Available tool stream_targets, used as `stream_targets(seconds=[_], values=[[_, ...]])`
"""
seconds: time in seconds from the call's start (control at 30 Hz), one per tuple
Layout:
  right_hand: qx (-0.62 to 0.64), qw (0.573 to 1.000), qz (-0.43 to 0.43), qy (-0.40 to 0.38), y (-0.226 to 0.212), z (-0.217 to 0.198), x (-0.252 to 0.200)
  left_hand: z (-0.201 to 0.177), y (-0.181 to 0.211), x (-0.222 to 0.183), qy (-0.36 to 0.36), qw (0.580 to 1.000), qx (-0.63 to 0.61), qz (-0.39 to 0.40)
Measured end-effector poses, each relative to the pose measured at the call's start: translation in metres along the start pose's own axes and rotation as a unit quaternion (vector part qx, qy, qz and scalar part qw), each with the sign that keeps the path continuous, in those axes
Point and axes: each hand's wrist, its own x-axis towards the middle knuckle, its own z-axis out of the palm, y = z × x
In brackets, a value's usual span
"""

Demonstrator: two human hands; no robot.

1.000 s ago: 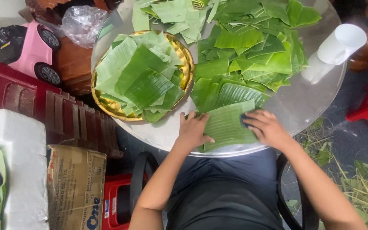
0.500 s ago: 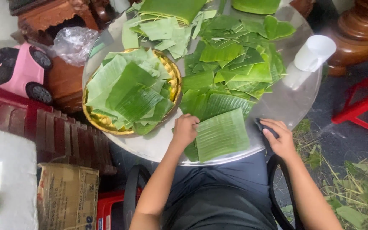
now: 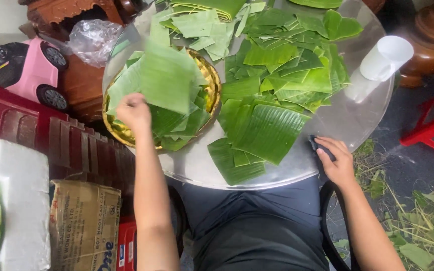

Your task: Cleaning and wiping banana leaves with a cloth before stacking them

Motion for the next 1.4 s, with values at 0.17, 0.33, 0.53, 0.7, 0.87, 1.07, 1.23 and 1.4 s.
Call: stream_targets(seconds=[0.17, 0.33, 0.53, 0.7, 0.87, 1.07, 1.23, 1.4], values=[[-0.007, 1.000, 0.005, 0.005, -0.004, 0.001, 0.000, 0.010, -0.055, 0.034, 0.019, 0.994, 0.100, 0.036], [-0.017, 1.000, 0.013, 0.005, -0.005, 0.002, 0.002, 0.009, -0.033, 0.007, -0.113, 0.980, 0.160, 0.035], [-0.029, 0.999, 0.025, 0.005, -0.001, 0.005, 0.001, -0.043, 0.095, -0.080, -0.052, 0.904, 0.308, 0.291], [-0.025, 0.999, 0.034, 0.034, 0.003, 0.005, -0.002, -0.048, 0.105, -0.195, -0.304, 0.800, 0.242, 0.457], [-0.009, 0.997, 0.024, 0.078, 0.000, 0.003, 0.001, -0.070, 0.102, -0.295, -0.415, 0.781, 0.136, 0.446], [0.004, 0.997, -0.074, 0.023, -0.075, 0.060, 0.037, -0.091, 0.078, -0.320, -0.367, 0.796, 0.083, 0.473], [0.004, 0.963, -0.237, -0.125, -0.097, 0.146, 0.050, -0.102, 0.085, -0.307, -0.365, 0.786, 0.113, 0.487], [-0.085, 0.949, -0.235, -0.194, -0.072, 0.137, 0.063, -0.106, 0.088, -0.306, -0.410, 0.774, 0.158, 0.456]])
